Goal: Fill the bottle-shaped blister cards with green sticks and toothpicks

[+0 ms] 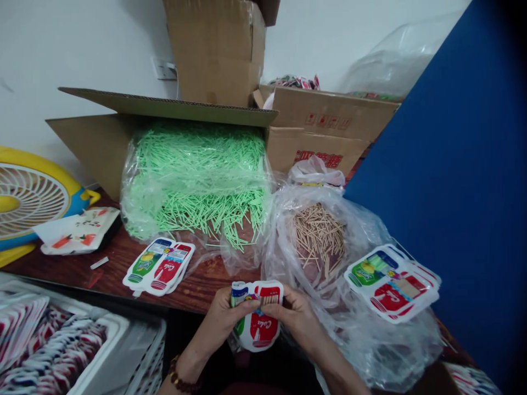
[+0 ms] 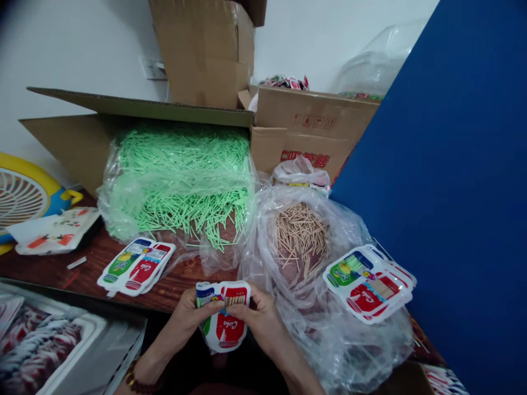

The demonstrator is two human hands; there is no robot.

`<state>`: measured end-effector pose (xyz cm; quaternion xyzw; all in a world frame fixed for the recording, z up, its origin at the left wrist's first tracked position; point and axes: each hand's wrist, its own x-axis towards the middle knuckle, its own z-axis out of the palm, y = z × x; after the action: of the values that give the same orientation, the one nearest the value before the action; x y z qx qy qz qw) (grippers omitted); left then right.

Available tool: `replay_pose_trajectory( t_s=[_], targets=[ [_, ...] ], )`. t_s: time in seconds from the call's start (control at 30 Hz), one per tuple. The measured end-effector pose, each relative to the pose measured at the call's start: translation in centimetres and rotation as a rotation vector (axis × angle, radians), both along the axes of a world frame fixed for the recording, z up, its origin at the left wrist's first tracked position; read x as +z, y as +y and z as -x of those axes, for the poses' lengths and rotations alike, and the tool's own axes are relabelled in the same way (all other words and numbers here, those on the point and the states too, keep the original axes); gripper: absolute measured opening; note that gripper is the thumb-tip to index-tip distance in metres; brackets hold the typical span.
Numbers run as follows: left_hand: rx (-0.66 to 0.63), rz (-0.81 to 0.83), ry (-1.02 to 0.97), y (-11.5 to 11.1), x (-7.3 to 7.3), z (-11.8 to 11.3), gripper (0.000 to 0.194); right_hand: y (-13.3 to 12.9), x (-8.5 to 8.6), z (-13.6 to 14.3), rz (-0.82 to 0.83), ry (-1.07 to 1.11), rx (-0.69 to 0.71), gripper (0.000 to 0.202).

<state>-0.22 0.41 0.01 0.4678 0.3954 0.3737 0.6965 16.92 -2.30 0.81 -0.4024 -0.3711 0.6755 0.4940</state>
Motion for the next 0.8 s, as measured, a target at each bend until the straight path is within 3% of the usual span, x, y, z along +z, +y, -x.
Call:
replay_pose_trajectory(
  t_s=[0.13, 0.4, 0.57, 0.8],
  targets=[
    [0.069, -0.009, 0.053, 0.4, 0.2, -0.3, 0.018, -0.2, -0.3, -0.3, -0.049, -0.094, -0.097, 0.016],
    [0.075, -0.07, 0.09, 0.9, 0.0, -1.3, 0.016, 0.4, -0.4, -1.7, -0.078, -0.069, -0.133, 0.021],
    [0.074, -0.076, 0.162, 1.3, 0.1, -2.1, 0.02, 0.1, 0.3, -3.0, -0.133, -0.209, -0.213, 0.015],
    [0.084, -0.392, 0.322, 2.3, -0.5, -3.3, 0.017, -0.1, 2.1, -5.9, -0.224, -0.286, -0.223, 0.022]
  ],
)
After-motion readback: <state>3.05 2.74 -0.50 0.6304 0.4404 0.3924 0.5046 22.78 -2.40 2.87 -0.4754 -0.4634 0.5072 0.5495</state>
